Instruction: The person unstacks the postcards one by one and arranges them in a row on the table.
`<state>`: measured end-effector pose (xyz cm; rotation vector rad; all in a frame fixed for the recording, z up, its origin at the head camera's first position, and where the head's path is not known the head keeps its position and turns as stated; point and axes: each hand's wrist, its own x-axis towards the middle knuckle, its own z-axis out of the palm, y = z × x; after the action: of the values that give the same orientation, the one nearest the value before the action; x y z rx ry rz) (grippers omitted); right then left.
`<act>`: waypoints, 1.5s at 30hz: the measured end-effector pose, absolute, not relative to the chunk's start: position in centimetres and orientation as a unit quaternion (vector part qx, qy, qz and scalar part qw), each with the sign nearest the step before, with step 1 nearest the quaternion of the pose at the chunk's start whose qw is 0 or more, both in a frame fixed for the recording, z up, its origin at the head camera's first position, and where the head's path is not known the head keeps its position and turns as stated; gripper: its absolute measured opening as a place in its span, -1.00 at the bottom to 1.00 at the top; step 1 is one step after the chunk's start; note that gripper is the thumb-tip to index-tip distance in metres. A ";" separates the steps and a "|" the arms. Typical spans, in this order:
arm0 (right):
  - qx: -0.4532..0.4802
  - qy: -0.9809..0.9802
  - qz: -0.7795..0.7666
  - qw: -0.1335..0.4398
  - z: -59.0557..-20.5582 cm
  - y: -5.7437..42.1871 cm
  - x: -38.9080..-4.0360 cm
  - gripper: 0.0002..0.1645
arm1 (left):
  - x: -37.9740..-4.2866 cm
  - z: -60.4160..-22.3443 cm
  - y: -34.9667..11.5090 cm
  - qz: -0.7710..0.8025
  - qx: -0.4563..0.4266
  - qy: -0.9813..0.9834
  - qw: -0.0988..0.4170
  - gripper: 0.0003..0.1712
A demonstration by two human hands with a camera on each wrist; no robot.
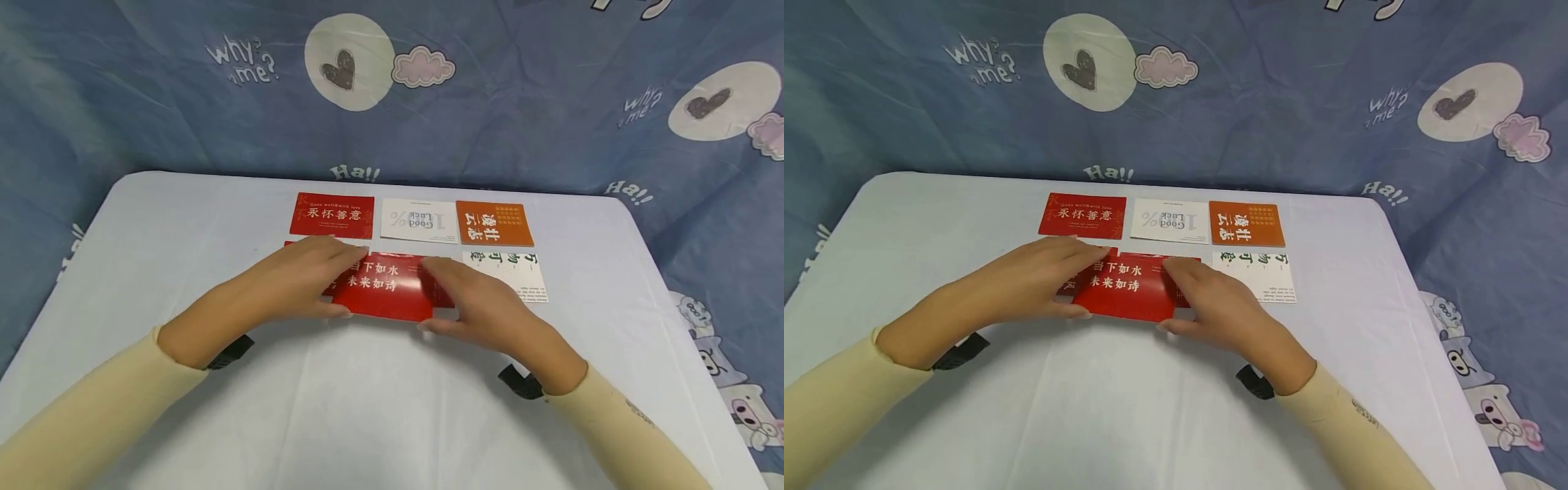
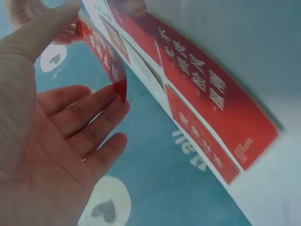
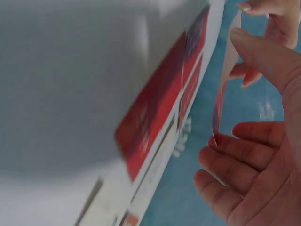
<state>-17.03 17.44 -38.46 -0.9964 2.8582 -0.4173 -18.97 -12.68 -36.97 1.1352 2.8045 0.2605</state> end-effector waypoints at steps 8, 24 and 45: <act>-0.388 0.912 -0.134 0.018 -40.0 13.5 -15.5 0.06 | -14.9 -38.0 -16.7 0.098 0.344 0.933 0.042 0.10; -0.418 0.903 -0.097 0.010 -42.2 8.2 -13.6 0.02 | -12.2 -40.0 -20.6 0.097 0.305 0.946 0.048 0.10; -0.417 0.905 -0.077 -0.007 -42.7 7.4 -13.4 -0.01 | -12.3 -40.6 -20.7 0.097 0.287 0.951 0.061 0.07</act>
<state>-13.39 7.41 -42.69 -1.3178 2.8580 -0.2424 -12.29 -20.69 -40.59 0.8673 2.8771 0.2938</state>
